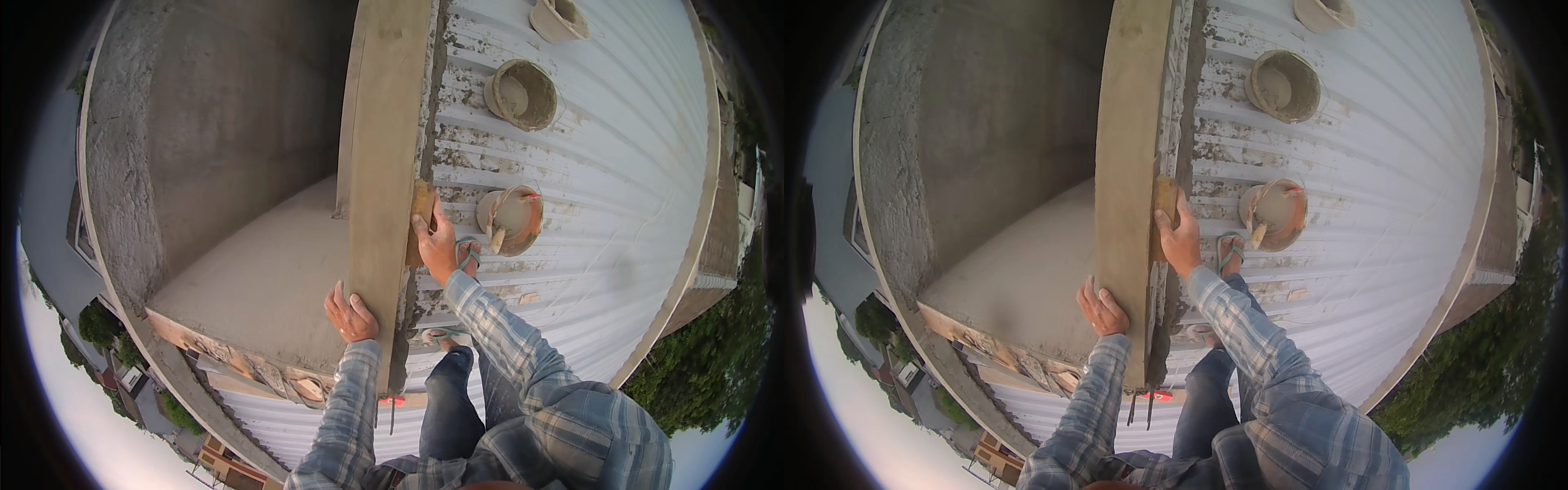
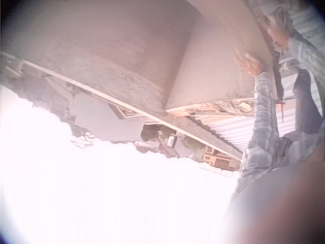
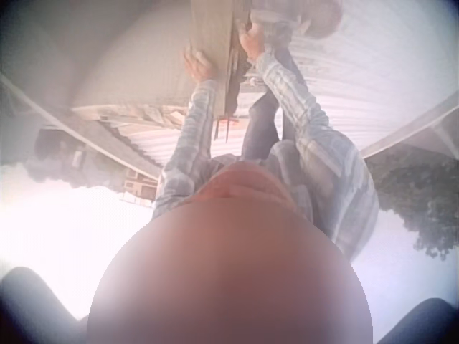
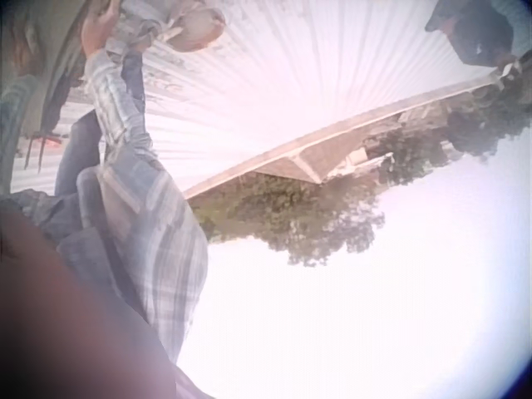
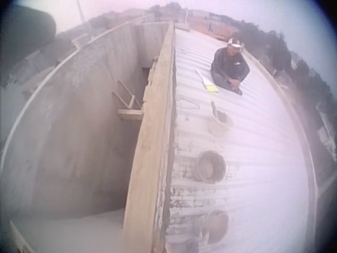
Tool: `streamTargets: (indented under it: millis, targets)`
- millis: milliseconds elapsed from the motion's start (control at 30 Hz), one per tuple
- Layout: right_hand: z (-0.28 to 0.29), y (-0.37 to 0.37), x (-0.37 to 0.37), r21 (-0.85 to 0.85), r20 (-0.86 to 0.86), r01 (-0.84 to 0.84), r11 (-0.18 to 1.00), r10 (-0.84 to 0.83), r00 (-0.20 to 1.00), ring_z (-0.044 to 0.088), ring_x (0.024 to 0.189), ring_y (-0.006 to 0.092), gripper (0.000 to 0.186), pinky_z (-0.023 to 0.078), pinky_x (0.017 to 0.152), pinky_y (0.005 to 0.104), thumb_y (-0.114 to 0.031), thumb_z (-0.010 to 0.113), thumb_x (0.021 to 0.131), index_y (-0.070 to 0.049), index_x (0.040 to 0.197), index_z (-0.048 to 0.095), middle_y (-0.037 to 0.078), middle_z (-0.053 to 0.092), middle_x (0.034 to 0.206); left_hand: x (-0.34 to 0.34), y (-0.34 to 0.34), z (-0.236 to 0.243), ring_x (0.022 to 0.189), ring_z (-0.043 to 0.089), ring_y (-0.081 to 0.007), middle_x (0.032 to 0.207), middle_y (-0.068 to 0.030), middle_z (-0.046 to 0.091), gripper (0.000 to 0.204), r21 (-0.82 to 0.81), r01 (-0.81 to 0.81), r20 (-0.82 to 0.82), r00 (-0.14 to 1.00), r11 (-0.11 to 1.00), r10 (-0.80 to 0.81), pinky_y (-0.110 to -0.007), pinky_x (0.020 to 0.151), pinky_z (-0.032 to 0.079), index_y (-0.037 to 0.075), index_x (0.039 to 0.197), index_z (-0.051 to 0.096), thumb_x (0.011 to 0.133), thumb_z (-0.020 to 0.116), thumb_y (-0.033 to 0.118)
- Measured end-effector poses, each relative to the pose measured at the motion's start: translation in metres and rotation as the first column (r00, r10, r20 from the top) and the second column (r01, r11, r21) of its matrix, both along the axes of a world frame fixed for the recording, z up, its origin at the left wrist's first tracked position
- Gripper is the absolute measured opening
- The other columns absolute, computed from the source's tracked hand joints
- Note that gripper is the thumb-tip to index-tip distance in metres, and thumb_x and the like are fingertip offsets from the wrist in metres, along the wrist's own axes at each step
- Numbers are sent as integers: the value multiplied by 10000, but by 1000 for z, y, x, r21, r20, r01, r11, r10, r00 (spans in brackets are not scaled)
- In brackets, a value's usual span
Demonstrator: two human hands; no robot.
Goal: The person scoops cement from a bucket and applies it to a curved concrete beam on a corrugated metal roof. They smooth the surface with a trowel and a wooden straightedge, then continue applying and leveling the cement along the beam.
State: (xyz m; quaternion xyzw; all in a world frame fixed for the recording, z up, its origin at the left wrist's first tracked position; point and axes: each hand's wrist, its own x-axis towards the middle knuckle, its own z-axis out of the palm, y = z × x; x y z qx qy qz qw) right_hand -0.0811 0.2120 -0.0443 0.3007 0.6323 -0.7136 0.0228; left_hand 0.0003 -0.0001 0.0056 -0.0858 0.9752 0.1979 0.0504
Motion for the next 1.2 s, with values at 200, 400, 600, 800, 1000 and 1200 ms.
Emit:
streamTargets:
  millis: [200, 400, 600, 800, 1000, 1200]
  targets:
    - [-1, 169, -285, 162, -273, 180, 970, -131, 953, 653, 1027, 246, 429, 496, 912, 360, -155, 610, 973, -12, 1371, 543, 160, 699, 1158, -7, 13, -9, 1173, 496, -451, 1287, -268, 513, 470, 33, 22, 18, 1000, 999, -23, -527, 1021, 387, -33, 1354, 496, 1003, 413, 269]
    - [1, 37, -64, 143, -50, -69, 987, 76, 996, 479, 1375, 230, 603, 346, 1141, 352, -159, 583, 1004, -8, 1537, 345, 152, 518, 1479, -3, 3, 1, 1176, 491, -445, 1293, -257, 508, 480, -13, -24, 17, 1000, 1000, 24, -532, 1019, 385, -9, 1368, 495, 1005, 418, 295]
    - [1, 88, -176, 68, -147, 106, 992, -95, 985, 590, 1203, 240, 535, 439, 1029, 352, -169, 610, 999, -56, 1491, 433, 149, 624, 1328, 1, -3, -8, 1162, 494, -430, 1289, -235, 516, 479, -40, 7, 0, 1000, 999, -7, -541, 999, 390, 13, 1376, 485, 990, 448, 294]
    - [-14, 155, -308, 199, -336, 123, 972, -50, 941, 645, 1059, 395, 470, 499, 927, 411, -180, 638, 936, 4, 1359, 548, 241, 689, 1153, 0, 0, -2, 1202, 483, -425, 1315, -237, 502, 486, -3, -20, -8, 1000, 1000, 20, -520, 1036, 383, 11, 1395, 466, 1032, 413, 330]
    - [-39, 70, -117, 620, -339, 163, 768, 75, 938, 578, 1219, 386, 540, 455, 1018, 430, -192, 657, 934, 37, 1398, 503, 258, 635, 1276, 4, 0, -8, 1213, 478, -416, 1310, -230, 499, 482, -55, 8, -38, 999, 998, -10, -508, 1051, 380, -2, 1395, 453, 1027, 432, 309]
    - [0, -32, 82, 48, -176, -14, 999, 22, 984, 636, 1153, 291, 574, 478, 985, 379, -207, 688, 947, 8, 1423, 450, 185, 658, 1247, 4, 5, -11, 1223, 483, -393, 1306, -229, 501, 474, -25, 14, -90, 996, 1000, -16, -475, 1054, 388, -14, 1394, 446, 1032, 433, 292]
